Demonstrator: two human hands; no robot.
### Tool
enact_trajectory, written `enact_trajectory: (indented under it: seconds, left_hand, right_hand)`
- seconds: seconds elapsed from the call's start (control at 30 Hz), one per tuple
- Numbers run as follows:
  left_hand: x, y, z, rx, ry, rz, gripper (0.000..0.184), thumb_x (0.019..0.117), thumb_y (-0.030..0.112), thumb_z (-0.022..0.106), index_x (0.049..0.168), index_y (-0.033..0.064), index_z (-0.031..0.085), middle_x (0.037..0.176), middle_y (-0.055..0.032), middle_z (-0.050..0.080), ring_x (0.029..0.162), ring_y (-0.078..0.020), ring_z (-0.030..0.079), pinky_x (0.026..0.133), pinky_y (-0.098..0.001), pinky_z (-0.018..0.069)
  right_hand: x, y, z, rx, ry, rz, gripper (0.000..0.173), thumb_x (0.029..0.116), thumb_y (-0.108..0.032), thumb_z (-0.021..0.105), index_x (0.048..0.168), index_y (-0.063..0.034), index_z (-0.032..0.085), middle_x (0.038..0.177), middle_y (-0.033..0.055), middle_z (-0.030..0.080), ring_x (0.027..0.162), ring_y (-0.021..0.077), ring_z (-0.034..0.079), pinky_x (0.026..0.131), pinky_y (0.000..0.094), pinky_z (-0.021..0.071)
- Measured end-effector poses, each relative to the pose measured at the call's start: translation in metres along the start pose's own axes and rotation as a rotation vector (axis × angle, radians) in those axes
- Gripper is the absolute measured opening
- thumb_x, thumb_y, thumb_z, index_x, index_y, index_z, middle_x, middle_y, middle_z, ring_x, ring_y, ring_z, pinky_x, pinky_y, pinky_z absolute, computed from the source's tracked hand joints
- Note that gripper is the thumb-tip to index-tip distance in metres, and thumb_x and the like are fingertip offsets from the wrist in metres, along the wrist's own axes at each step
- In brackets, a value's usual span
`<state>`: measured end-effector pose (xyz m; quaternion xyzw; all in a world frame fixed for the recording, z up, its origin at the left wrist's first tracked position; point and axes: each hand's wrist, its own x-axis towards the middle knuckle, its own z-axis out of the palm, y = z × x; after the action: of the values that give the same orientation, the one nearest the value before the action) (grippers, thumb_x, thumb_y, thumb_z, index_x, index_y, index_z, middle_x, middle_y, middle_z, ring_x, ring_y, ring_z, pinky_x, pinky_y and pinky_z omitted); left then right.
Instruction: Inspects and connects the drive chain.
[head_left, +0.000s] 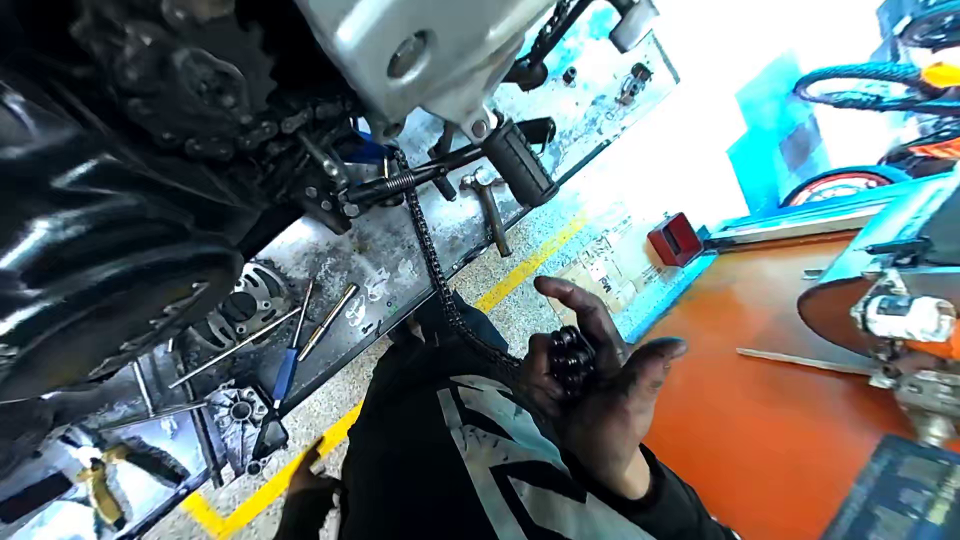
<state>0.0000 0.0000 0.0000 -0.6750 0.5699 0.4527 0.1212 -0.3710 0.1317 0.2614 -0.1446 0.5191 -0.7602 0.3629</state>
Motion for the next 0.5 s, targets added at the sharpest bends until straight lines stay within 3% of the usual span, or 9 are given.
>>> enact_trajectory:
  seconds: [0.03,0.07,0.1,0.17,0.23,0.27,0.4,0.5]
  left_hand:
    - [0.001,0.040,-0.018,0.068,0.036,0.196,0.056,0.0885,-0.010,0.056,0.144,-0.0039,0.052,0.140,-0.0302,0.056,0.125,-0.0406,0.057,0.102,-0.0559,0.0479]
    - [-0.010,0.084,-0.035,0.102,0.051,0.373,0.060,0.0835,-0.010,0.059,0.143,-0.0058,0.052,0.139,-0.0328,0.056,0.128,-0.0459,0.056,0.105,-0.0609,0.0452]
    - [-0.025,0.126,-0.046,0.073,0.064,0.577,0.060,0.0819,-0.007,0.060,0.141,-0.0080,0.054,0.134,-0.0325,0.060,0.123,-0.0458,0.060,0.103,-0.0606,0.0481]
    - [-0.063,0.204,-0.049,-0.176,0.022,0.985,0.054,0.0845,0.009,0.065,0.136,-0.0045,0.056,0.121,-0.0183,0.070,0.105,-0.0265,0.071,0.092,-0.0432,0.0591]
    - [-0.114,0.273,-0.043,-0.401,-0.155,1.244,0.054,0.0896,0.022,0.076,0.139,0.0165,0.055,0.117,0.0021,0.072,0.103,-0.0120,0.071,0.092,-0.0331,0.0611]
    - [-0.135,0.298,-0.038,-0.456,-0.219,1.349,0.055,0.0888,0.022,0.079,0.138,0.0189,0.055,0.115,0.0046,0.073,0.104,-0.0105,0.071,0.093,-0.0321,0.0614]
    - [-0.169,0.350,-0.014,-0.499,-0.334,1.559,0.047,0.0849,0.008,0.079,0.128,0.0010,0.060,0.103,-0.0040,0.075,0.096,-0.0128,0.070,0.089,-0.0318,0.0589]
    - [-0.168,0.354,-0.006,-0.480,-0.360,1.558,0.044,0.0842,0.005,0.078,0.124,-0.0027,0.062,0.099,-0.0048,0.075,0.092,-0.0119,0.070,0.086,-0.0301,0.0594]
  right_hand:
    - [0.000,0.001,0.000,-0.006,-0.002,-0.006,0.087,0.0876,-0.086,0.030,0.146,-0.0248,0.050,0.063,-0.0044,0.047,0.045,0.0006,0.040,0.041,0.0148,0.0361]
    - [-0.003,0.001,0.001,-0.009,-0.001,-0.003,0.087,0.0874,-0.087,0.030,0.146,-0.0244,0.049,0.063,-0.0042,0.047,0.046,0.0012,0.039,0.042,0.0153,0.0357]
    - [-0.006,0.002,0.001,-0.012,-0.002,-0.001,0.088,0.0876,-0.087,0.030,0.146,-0.0237,0.050,0.064,-0.0039,0.046,0.046,0.0019,0.039,0.042,0.0157,0.0355]
    - [-0.008,0.003,0.001,-0.027,-0.012,-0.003,0.088,0.0882,-0.087,0.028,0.146,-0.0234,0.050,0.065,-0.0038,0.048,0.047,0.0016,0.039,0.042,0.0151,0.0355]
    - [-0.009,0.004,0.002,-0.041,-0.022,-0.006,0.086,0.0894,-0.085,0.028,0.146,-0.0239,0.051,0.066,-0.0038,0.050,0.047,0.0009,0.040,0.042,0.0146,0.0354]
    - [-0.011,0.004,0.002,-0.044,-0.026,-0.007,0.086,0.0899,-0.085,0.028,0.146,-0.0238,0.051,0.067,-0.0034,0.050,0.048,0.0010,0.041,0.042,0.0144,0.0355]
    - [-0.016,0.004,0.003,-0.024,-0.021,-0.033,0.073,0.0951,-0.078,0.031,0.142,-0.0267,0.054,0.089,-0.0049,0.061,0.055,-0.0028,0.047,0.045,0.0113,0.0395]
    - [-0.016,0.005,0.001,-0.036,-0.010,-0.044,0.073,0.0955,-0.078,0.030,0.142,-0.0277,0.054,0.104,-0.0043,0.065,0.059,-0.0034,0.050,0.046,0.0107,0.0405]
